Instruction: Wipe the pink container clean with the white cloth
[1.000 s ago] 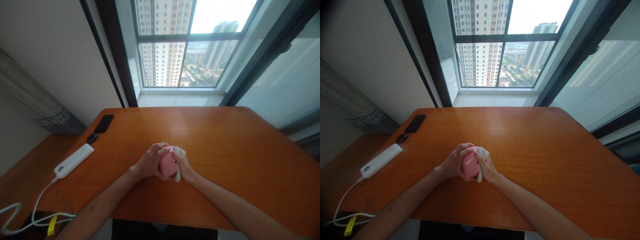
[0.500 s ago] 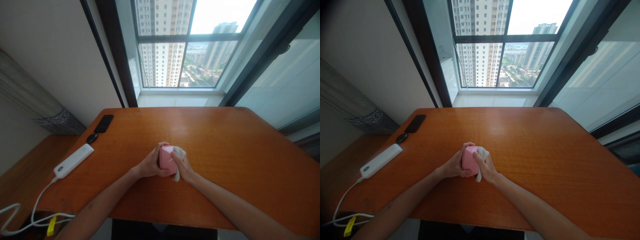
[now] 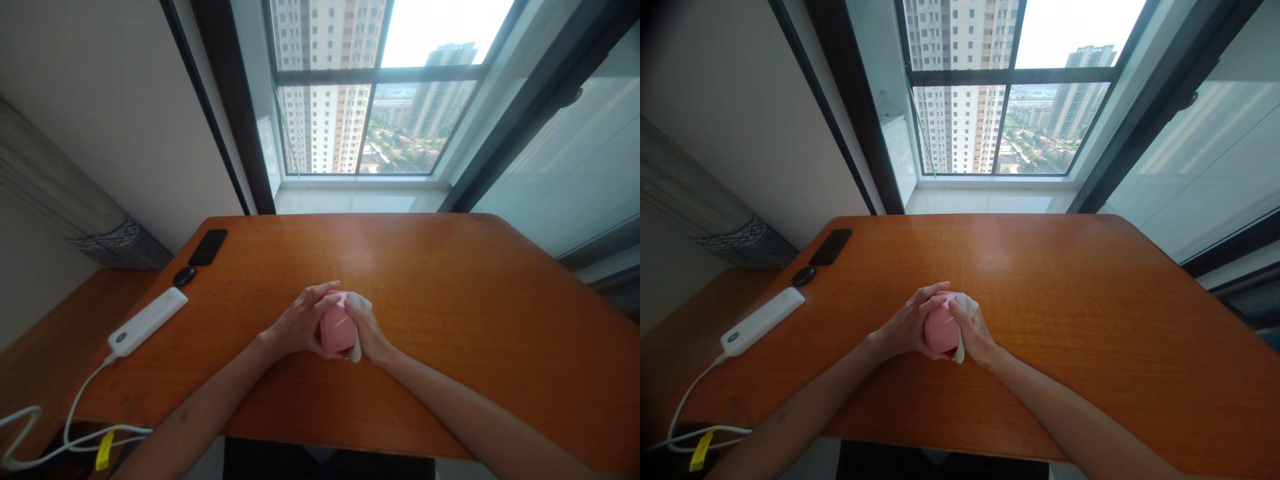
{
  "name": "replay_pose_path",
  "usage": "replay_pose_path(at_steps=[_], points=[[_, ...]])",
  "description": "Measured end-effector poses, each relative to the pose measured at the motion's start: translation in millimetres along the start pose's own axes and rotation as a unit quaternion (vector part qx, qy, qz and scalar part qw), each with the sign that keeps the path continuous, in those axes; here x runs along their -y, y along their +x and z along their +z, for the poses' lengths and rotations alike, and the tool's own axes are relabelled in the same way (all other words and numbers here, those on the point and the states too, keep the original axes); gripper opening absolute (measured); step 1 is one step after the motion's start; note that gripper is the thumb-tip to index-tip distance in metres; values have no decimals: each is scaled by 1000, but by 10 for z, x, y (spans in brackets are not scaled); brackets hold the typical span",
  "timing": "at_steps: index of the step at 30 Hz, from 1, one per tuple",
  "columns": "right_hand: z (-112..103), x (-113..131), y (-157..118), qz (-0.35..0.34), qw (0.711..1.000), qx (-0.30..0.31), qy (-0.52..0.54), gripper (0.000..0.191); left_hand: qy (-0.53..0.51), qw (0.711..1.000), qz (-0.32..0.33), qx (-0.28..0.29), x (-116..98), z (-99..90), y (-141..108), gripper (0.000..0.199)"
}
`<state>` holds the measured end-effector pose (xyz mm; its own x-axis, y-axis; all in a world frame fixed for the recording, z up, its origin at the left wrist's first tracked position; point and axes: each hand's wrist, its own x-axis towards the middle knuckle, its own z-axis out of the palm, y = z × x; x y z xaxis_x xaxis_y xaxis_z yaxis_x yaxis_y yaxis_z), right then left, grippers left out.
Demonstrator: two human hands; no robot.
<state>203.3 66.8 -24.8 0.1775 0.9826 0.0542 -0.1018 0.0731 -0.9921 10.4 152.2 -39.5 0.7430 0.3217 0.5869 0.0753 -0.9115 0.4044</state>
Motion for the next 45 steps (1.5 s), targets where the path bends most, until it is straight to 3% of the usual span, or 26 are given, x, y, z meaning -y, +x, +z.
replay_pose_path(at_steps=[5, 13, 17, 20, 23, 29, 32, 36, 40, 45], points=[[5, -22, 19, -4, 1000, -21, -14, 56, 19, 1000, -25, 2, -34, 3, 6, 120], [-10, -88, 33, -22, 999, -17, -36, 56, -47, 997, -40, -36, -103, -5, 61, 125], [-4, -48, 15, -35, 998, -18, -46, 61, -122, 983, -135, -17, -166, -25, 95, 119], [1, -17, -9, -24, 998, -2, -60, 65, -192, 954, -231, 16, -188, -42, 93, 107], [1, 0, -25, -9, 998, 15, -67, 66, -240, 936, -256, 32, -183, -30, 64, 99], [3, 35, -24, 7, 998, 6, -57, 60, -231, 948, -220, -4, -130, 43, -7, 115], [9, 50, -11, -2, 999, -4, -53, 57, -166, 978, -121, -20, -38, 43, -34, 130], [19, 53, 7, 5, 999, -17, -39, 56, -60, 998, -26, 12, 56, 9, -47, 153], [29, 50, 11, 9, 999, -22, -33, 56, -16, 1000, -18, 9, 24, -9, -21, 146], [22, 12, 15, -11, 998, -29, -47, 55, -42, 998, -41, -22, -57, 24, 19, 135]])
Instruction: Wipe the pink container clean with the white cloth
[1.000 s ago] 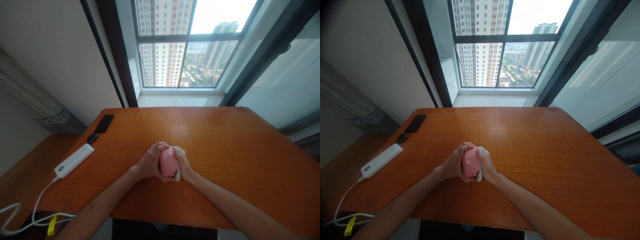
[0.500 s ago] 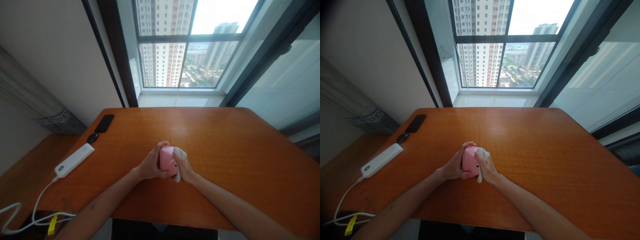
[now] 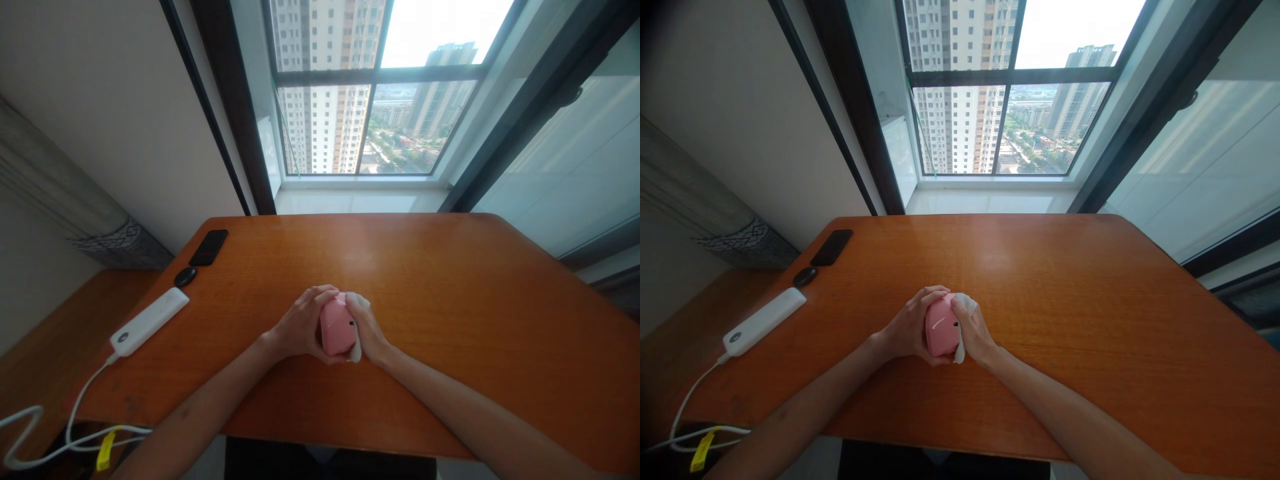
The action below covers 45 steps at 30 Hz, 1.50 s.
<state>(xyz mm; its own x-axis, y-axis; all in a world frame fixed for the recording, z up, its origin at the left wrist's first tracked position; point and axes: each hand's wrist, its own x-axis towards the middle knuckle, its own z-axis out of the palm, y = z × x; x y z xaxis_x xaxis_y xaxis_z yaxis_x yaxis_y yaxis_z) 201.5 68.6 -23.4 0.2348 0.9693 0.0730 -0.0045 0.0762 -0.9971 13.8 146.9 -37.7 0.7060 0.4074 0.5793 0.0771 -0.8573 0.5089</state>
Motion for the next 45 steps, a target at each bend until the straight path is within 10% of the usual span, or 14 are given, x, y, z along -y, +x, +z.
replay_pose_path(at_steps=[13, 23, 36, 45], points=[[-11, 40, -64, 5, 999, 41, -16, 62, -194, 955, -219, 46, -180, -38, 41, 105], [-16, 26, -33, 3, 999, 28, 18, 55, -55, 998, -5, 19, 36, -22, -44, 157], [-81, -47, 23, 3, 995, 72, 68, 19, -11, 1000, -17, 19, -62, -76, 7, 134], [-71, 156, 30, -28, 988, 151, 21, 36, 6, 1000, 5, 5, -40, -106, -7, 132]])
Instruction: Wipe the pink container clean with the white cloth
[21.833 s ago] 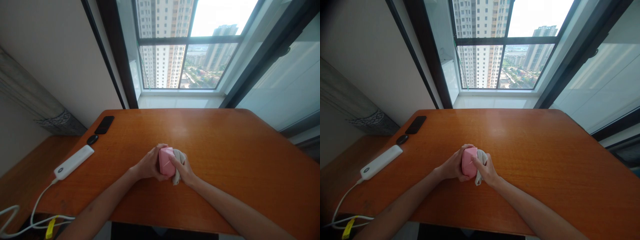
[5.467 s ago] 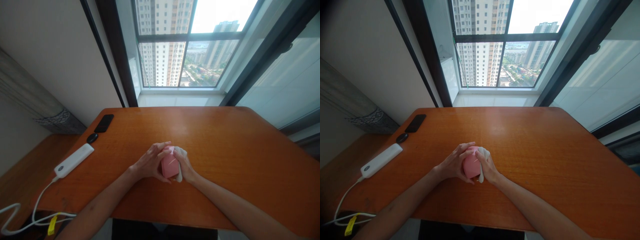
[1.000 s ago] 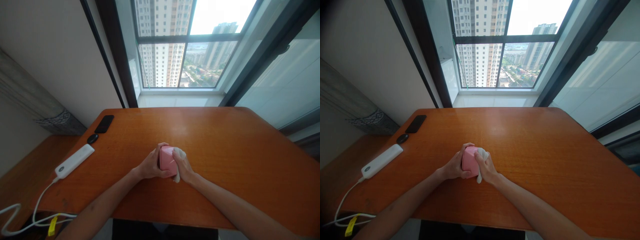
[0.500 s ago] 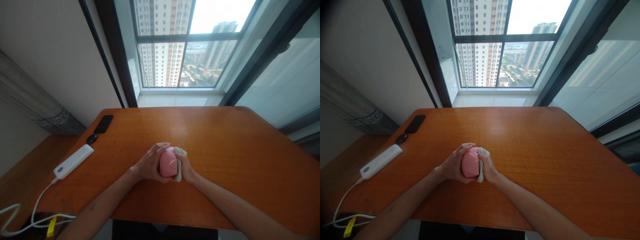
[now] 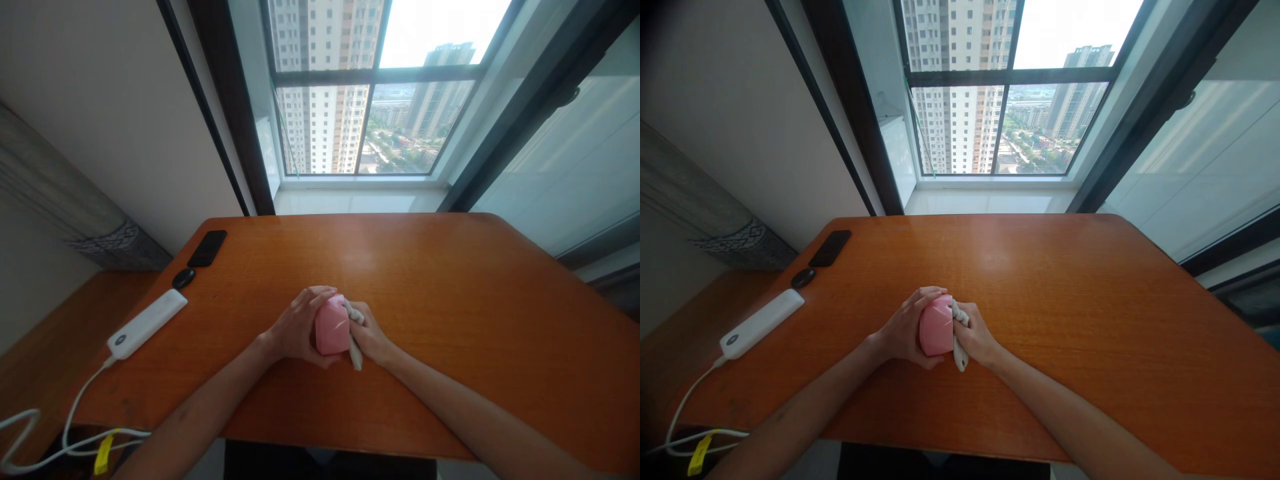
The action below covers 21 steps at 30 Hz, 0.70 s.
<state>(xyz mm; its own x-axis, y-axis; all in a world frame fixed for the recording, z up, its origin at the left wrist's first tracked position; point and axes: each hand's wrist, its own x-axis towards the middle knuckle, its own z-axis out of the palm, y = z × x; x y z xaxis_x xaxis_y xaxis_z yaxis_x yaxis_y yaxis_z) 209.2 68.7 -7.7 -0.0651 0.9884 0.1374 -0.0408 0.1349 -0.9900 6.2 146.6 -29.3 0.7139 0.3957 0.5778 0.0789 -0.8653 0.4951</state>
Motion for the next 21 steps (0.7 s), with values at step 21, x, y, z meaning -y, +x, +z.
replay_pose_path(at_steps=[21], points=[[18, -98, -186, 29, 999, 4, -43, 49, -106, 987, -121, -20, -182, 133, -1, 118]])
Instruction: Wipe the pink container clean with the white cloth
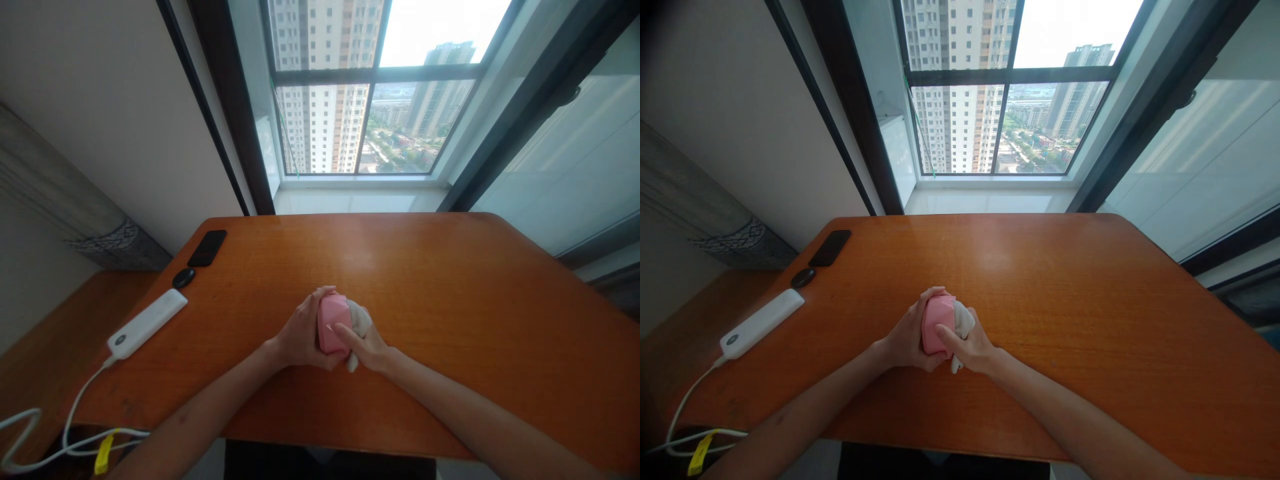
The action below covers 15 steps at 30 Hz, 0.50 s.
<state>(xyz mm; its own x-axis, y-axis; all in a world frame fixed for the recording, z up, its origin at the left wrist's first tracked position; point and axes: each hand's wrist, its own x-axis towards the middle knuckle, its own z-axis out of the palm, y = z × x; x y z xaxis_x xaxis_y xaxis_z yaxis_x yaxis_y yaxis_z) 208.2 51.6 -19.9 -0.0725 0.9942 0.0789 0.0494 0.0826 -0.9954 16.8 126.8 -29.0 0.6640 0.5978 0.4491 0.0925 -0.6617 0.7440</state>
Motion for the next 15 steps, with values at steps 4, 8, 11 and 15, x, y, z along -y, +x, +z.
replay_pose_path(at_steps=[4, 8, 11, 15], points=[[3, 52, -31, -38, 998, 44, -36, 52, -120, 989, -76, 51, -64, -32, 31, 101], [18, 63, -10, -33, 999, 27, -30, 57, -163, 980, -92, 66, -51, -46, 49, 100], [22, 37, 21, -24, 999, -21, -17, 61, -159, 985, -49, 45, 32, -44, 33, 111], [13, -5, 69, 13, 996, -75, 51, 60, -21, 997, 64, 38, 153, -81, 20, 139]])
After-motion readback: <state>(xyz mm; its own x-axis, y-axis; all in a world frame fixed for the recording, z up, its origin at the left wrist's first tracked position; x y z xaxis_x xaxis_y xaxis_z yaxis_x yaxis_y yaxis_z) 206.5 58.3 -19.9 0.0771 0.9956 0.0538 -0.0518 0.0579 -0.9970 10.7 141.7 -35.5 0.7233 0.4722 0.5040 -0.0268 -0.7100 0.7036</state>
